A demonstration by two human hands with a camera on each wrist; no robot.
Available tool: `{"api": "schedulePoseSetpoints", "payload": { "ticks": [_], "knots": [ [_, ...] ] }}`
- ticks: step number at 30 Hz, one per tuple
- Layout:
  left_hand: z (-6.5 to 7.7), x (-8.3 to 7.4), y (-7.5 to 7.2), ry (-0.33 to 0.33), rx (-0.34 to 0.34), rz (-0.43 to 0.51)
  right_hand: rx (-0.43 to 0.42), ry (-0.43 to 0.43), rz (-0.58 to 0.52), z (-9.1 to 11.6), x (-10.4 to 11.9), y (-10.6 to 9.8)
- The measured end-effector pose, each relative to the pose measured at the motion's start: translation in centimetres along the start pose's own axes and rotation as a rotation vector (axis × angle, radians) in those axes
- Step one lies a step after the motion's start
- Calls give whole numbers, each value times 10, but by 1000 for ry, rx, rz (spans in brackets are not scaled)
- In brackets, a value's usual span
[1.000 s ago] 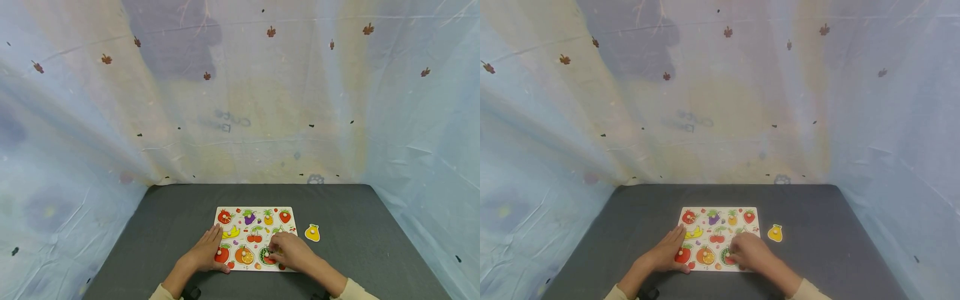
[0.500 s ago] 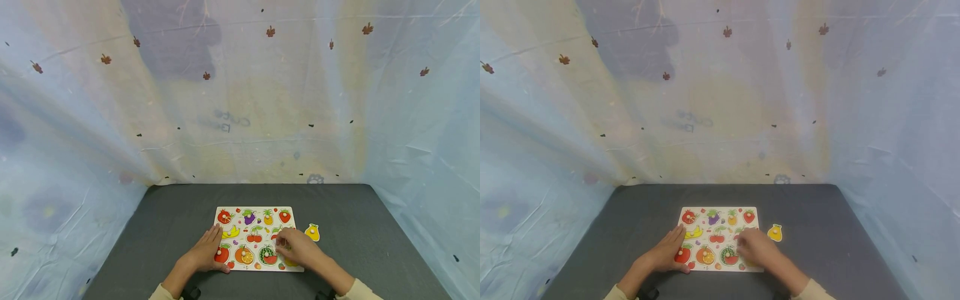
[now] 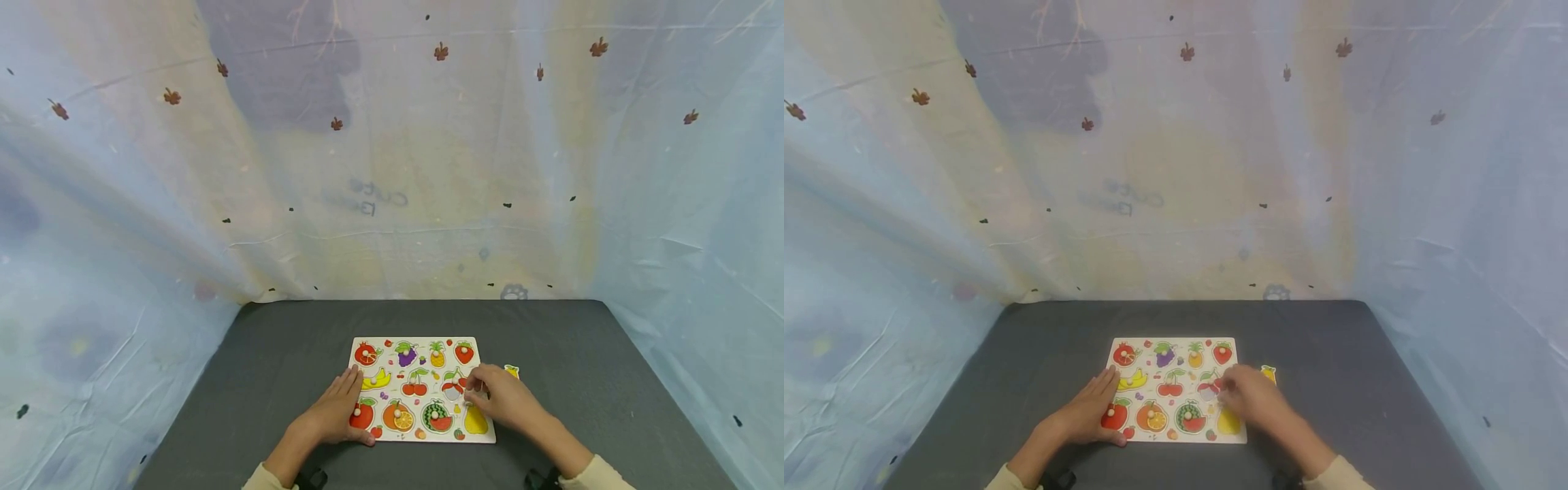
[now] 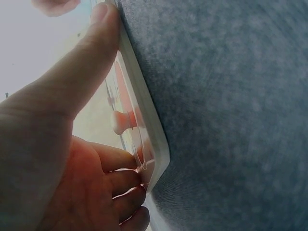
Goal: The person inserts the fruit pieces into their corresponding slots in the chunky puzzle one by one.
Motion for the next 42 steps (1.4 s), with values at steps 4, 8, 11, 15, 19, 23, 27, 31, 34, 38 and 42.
{"api": "schedulePoseSetpoints", "payload": {
  "ticks": [4,8,11,15,19,23,27,31,34,38,42],
  "knots": [
    [-1,1,1,-1,-1,-8,-4,30,-7,3,-8,-3],
    [-1,0,0,0,0,-12,-10,63,20,5,-14,-8],
    [0,-1,-1,-7,-1,-8,-30,68,42,6,-18,-12],
    [0,-1,-1,-18,0,0,-51,73,60,8,-24,-18],
    [-1,0,0,-19,0,5,-57,104,50,10,-31,-23],
    [-1,1,1,-19,-1,5,-58,134,55,12,-39,-26],
    [-1,1,1,-17,1,5,-65,142,59,13,-43,-29],
    [-1,1,2,-17,3,0,-71,145,49,15,-46,-31],
    [-1,1,2,-18,3,-2,-75,150,53,17,-48,-33],
    [-1,1,2,-20,3,-1,-70,169,67,19,-54,-35],
    [-1,1,2,-17,5,3,-59,208,70,22,-62,-35]
  ]
}}
Point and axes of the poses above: each hand's wrist, its own z-axis away from the middle knuckle, its own y-axis out of the palm, x = y × z, the point moved 8 cm from there along -z, towards the middle knuckle, and after that the axes turned 10 degrees about -y, right-handed, at the moved point
